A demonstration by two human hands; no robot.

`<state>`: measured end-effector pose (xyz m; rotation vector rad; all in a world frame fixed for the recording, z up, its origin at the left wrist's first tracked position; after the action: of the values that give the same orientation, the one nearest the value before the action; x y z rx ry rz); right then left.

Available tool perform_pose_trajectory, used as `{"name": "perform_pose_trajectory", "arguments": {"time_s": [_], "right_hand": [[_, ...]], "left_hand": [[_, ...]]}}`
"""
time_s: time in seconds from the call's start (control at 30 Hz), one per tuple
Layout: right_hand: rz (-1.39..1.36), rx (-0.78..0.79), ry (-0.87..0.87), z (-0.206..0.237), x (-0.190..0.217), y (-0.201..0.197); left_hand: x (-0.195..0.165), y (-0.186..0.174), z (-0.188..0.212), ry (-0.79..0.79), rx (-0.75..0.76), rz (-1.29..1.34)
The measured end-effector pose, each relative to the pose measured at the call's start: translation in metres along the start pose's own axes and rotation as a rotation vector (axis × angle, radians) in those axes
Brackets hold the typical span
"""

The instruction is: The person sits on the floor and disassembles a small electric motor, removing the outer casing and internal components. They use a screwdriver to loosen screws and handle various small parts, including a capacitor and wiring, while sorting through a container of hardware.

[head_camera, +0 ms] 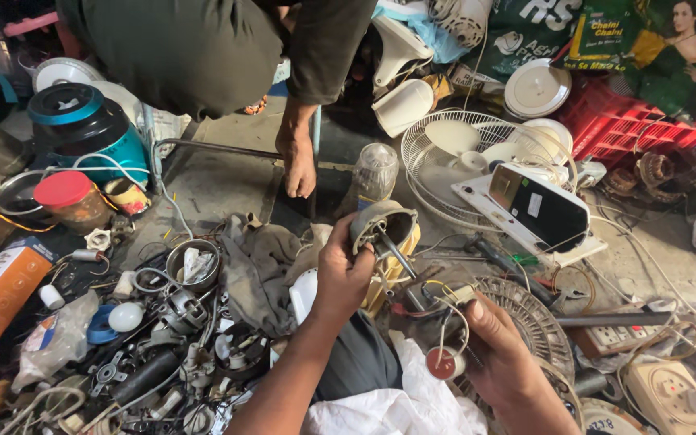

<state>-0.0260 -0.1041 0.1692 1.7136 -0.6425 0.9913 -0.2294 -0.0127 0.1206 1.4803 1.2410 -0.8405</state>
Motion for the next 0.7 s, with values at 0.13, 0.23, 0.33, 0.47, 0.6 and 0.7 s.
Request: {"name": "perform_pose_trajectory", "arguments": {"time_s": [0.13,0.23,0.33,0.47,0.6,0.7], "right_hand": [[-0.020,-0.174,0.006,0.003,-0.015,-0.018],[-0.057,-0.181,-0.011,0.003,-0.025,-0.025],[-0.051,-0.186,-0.011,0.004,-0.029,-0.030],[-0.147,-0.236,0.035,0.005,-0.034,-0.040],[-0.176,-0.210,-0.012,0.002,-0.035,-0.050],[-0.067,-0.231,0.005,0.009,-0.027,-0.057]], "left_hand": [[-0.002,0.003,0.000,0.017,-0.003,0.038],[-0.005,0.003,0.000,0.065,-0.013,0.016],[-0.008,0.002,0.003,0.070,-0.030,-0.023],[-0.010,0.002,0.003,0.025,-0.037,-0.008],[-0.013,0.004,0.000,0.055,-0.053,-0.064],[-0.014,0.004,0.001,0.023,-0.051,-0.029]]}}
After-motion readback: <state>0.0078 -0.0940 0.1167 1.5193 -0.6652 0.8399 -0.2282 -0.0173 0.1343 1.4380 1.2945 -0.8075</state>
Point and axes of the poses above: each hand's wrist, its own z-axis away from the middle knuckle, its own y-axis out of the palm, x = y × z, the point moved 2 cm from there along -z, towards the middle knuckle, and after that the axes turned 8 degrees about -y, right-handed, at the moved point
